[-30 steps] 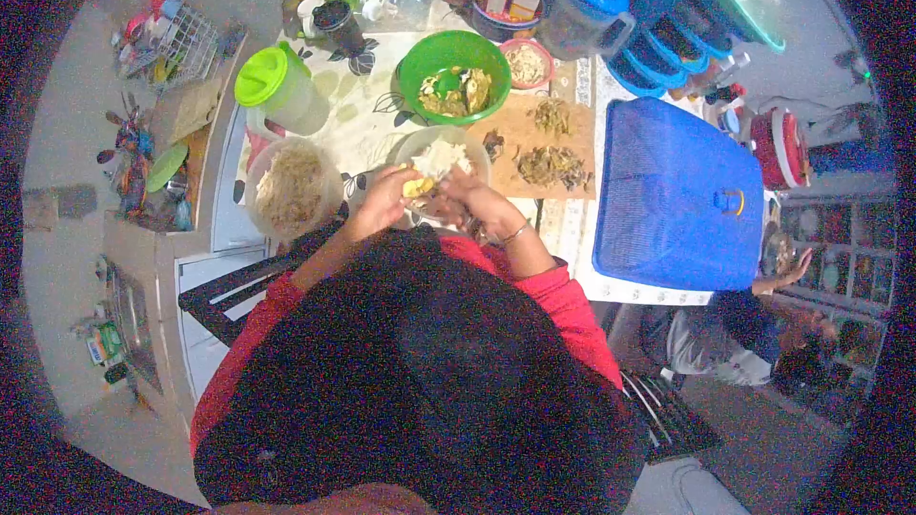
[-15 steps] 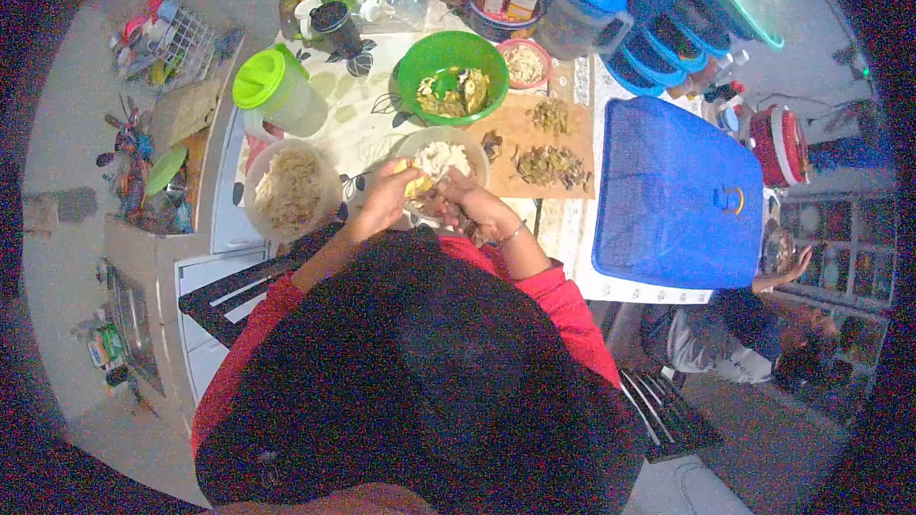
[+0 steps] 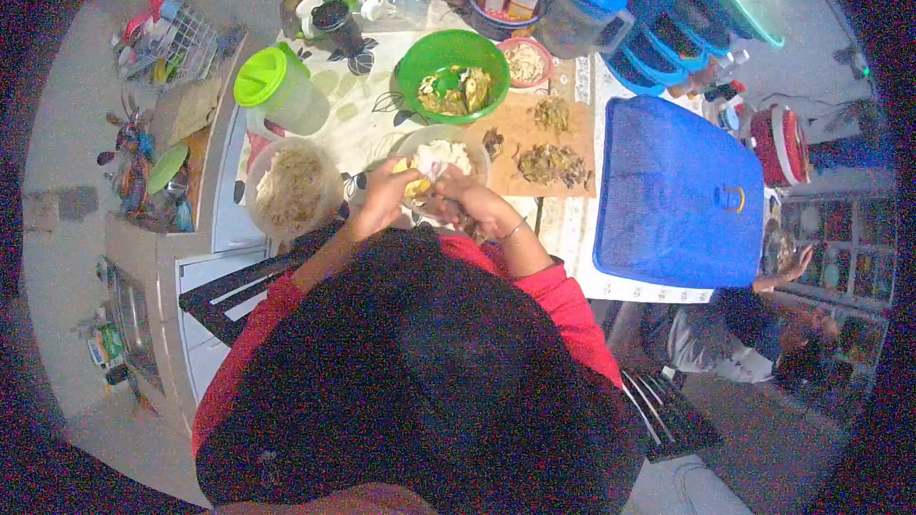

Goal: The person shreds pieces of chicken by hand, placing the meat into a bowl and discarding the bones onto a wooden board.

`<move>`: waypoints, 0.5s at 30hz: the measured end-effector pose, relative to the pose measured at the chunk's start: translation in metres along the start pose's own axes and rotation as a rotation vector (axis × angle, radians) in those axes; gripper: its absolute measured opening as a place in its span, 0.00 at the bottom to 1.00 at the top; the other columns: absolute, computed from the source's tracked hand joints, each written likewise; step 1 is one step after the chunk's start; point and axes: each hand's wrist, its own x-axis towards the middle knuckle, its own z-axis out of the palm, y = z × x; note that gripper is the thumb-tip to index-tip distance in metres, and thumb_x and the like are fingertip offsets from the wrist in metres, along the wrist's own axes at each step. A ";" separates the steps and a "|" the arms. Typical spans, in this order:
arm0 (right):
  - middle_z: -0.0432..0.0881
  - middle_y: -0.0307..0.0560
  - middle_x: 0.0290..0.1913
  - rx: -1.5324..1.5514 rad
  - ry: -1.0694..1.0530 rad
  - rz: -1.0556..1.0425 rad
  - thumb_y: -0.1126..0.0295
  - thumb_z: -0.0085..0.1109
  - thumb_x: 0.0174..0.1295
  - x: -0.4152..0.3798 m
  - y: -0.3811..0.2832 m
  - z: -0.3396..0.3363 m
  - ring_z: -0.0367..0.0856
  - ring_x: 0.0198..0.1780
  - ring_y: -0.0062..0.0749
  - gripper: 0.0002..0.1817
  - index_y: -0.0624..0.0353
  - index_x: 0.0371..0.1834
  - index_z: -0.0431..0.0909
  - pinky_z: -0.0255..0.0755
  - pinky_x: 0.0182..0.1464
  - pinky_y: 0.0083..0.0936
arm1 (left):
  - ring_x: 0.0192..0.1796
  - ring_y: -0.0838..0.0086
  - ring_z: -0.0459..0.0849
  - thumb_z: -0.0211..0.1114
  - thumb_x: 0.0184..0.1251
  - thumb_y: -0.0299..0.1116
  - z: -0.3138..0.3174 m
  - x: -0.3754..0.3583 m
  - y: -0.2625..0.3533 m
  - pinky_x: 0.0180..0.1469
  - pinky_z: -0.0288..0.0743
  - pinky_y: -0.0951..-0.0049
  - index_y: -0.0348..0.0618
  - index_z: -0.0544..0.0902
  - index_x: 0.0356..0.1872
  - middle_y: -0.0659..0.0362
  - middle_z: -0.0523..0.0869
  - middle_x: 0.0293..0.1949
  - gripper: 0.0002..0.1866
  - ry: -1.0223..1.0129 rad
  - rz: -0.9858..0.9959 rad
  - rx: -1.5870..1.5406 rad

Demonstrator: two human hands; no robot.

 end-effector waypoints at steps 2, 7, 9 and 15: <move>0.72 0.36 0.26 0.036 0.031 -0.012 0.66 0.44 0.70 0.001 0.003 -0.001 0.68 0.17 0.20 0.18 0.47 0.61 0.58 0.60 0.14 0.15 | 0.39 0.71 0.82 0.60 0.57 0.22 0.001 0.002 0.000 0.45 0.77 0.73 0.35 0.76 0.44 0.55 0.82 0.38 0.12 -0.053 -0.084 -0.064; 0.71 0.37 0.26 -0.041 0.079 -0.021 0.64 0.42 0.71 0.001 0.007 -0.021 0.67 0.17 0.18 0.14 0.49 0.57 0.61 0.60 0.14 0.15 | 0.46 0.69 0.81 0.60 0.58 0.23 -0.018 0.016 -0.010 0.52 0.76 0.72 0.33 0.74 0.46 0.53 0.80 0.43 0.14 -0.149 -0.321 -0.361; 0.71 0.36 0.26 -0.100 0.068 0.045 0.63 0.41 0.71 -0.001 0.010 -0.026 0.65 0.16 0.18 0.13 0.51 0.55 0.61 0.60 0.14 0.15 | 0.49 0.68 0.79 0.60 0.59 0.22 -0.013 -0.009 -0.005 0.54 0.76 0.72 0.32 0.73 0.46 0.51 0.78 0.46 0.14 -0.266 0.015 -0.066; 0.70 0.37 0.26 -0.335 0.283 -0.046 0.64 0.41 0.71 -0.004 0.022 -0.015 0.64 0.16 0.18 0.15 0.47 0.59 0.61 0.58 0.15 0.15 | 0.51 0.69 0.77 0.59 0.60 0.22 -0.008 -0.024 0.002 0.58 0.71 0.73 0.35 0.73 0.48 0.52 0.78 0.46 0.14 -0.325 0.038 -0.177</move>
